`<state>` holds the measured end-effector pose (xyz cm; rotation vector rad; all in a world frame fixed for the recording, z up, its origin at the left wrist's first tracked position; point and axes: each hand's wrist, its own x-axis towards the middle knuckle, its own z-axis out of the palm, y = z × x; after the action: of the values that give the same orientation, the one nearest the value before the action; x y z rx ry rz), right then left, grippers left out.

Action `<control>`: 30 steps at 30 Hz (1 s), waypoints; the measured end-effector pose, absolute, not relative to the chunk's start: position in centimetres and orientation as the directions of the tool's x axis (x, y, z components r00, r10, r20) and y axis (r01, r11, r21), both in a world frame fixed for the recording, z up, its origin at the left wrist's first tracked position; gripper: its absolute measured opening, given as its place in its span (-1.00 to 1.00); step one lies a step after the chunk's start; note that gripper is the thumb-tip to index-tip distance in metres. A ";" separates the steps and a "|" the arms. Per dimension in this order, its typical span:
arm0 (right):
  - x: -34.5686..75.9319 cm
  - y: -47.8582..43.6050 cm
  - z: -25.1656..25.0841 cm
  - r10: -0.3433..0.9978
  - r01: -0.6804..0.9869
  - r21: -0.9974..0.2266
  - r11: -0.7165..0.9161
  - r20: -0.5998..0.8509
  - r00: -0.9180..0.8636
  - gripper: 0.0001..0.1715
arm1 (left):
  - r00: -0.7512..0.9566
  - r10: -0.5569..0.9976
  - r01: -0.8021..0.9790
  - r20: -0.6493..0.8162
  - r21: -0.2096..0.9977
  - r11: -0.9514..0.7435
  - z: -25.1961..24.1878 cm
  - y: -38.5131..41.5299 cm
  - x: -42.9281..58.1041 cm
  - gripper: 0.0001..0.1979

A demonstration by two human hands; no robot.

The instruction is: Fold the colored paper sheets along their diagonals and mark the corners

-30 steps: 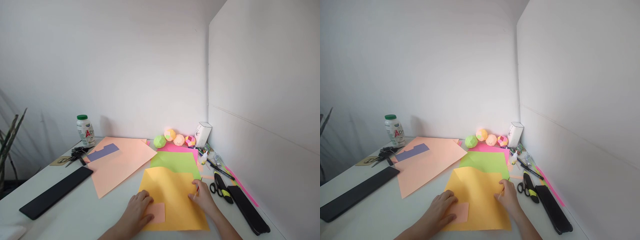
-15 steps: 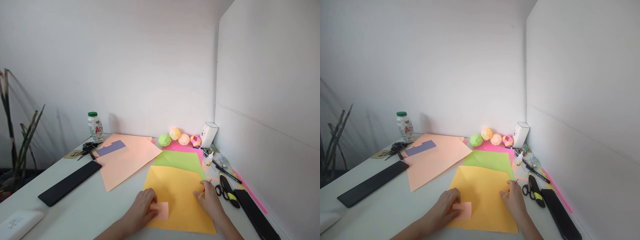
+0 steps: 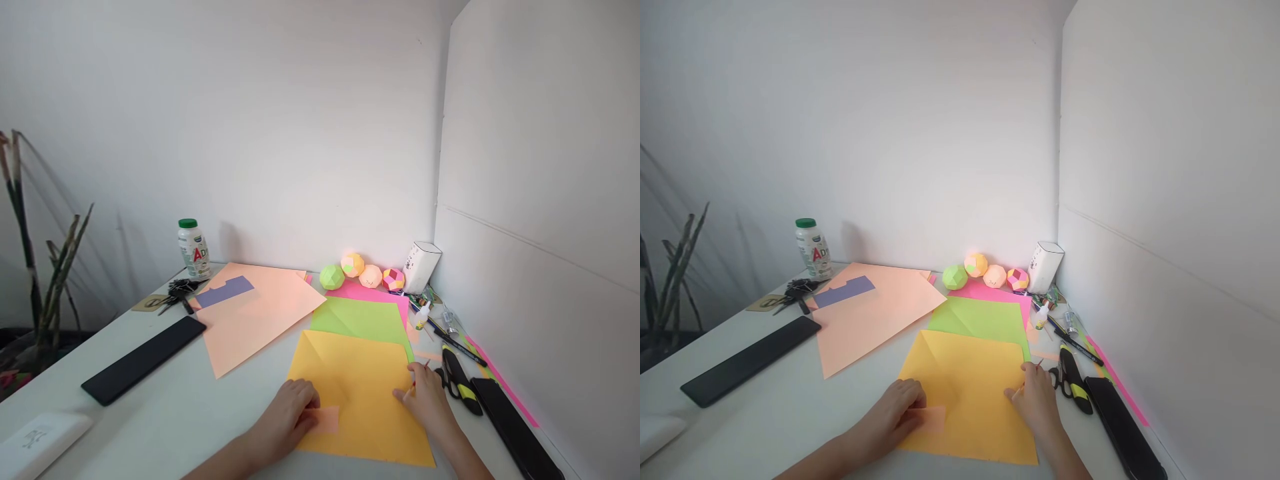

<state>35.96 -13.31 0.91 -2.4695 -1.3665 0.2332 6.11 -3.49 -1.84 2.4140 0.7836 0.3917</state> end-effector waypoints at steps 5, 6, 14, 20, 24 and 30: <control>35.6 -13.2 0.8 0.848 0.788 -0.359 -0.500 -0.015 0.530 -0.49 | 0.795 0.594 0.422 0.122 0.591 -0.687 -1.8 -3.5 6.1 -0.85; 35.5 -13.2 0.7 0.849 0.788 -0.363 -0.496 -0.014 0.528 -0.50 | 0.798 0.589 0.416 0.127 0.591 -0.691 -1.8 -3.5 6.2 -0.85; 34.9 -13.3 0.6 0.871 0.811 -0.367 -0.456 0.003 0.491 -0.63 | 0.804 0.572 0.387 0.160 0.590 -0.709 -1.8 -3.5 6.3 -0.87; 34.7 -13.4 0.7 0.857 0.799 -0.372 -0.473 0.015 0.515 -0.57 | 0.806 0.566 0.381 0.175 0.579 -0.721 -2.0 -3.4 6.3 -0.88; 34.7 -13.2 0.7 0.853 0.787 -0.391 -0.477 0.009 0.521 -0.55 | 0.804 0.568 0.381 0.176 0.580 -0.720 -2.1 -3.3 6.3 -0.89; 34.8 -13.0 0.8 0.843 0.765 -0.434 -0.477 0.019 0.537 -0.56 | 0.812 0.560 0.377 0.166 0.583 -0.720 -1.9 -3.4 6.3 -0.87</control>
<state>34.81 -13.02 0.84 -2.3866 -1.3168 0.2760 6.30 -3.40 -1.86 2.4547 0.6916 0.4516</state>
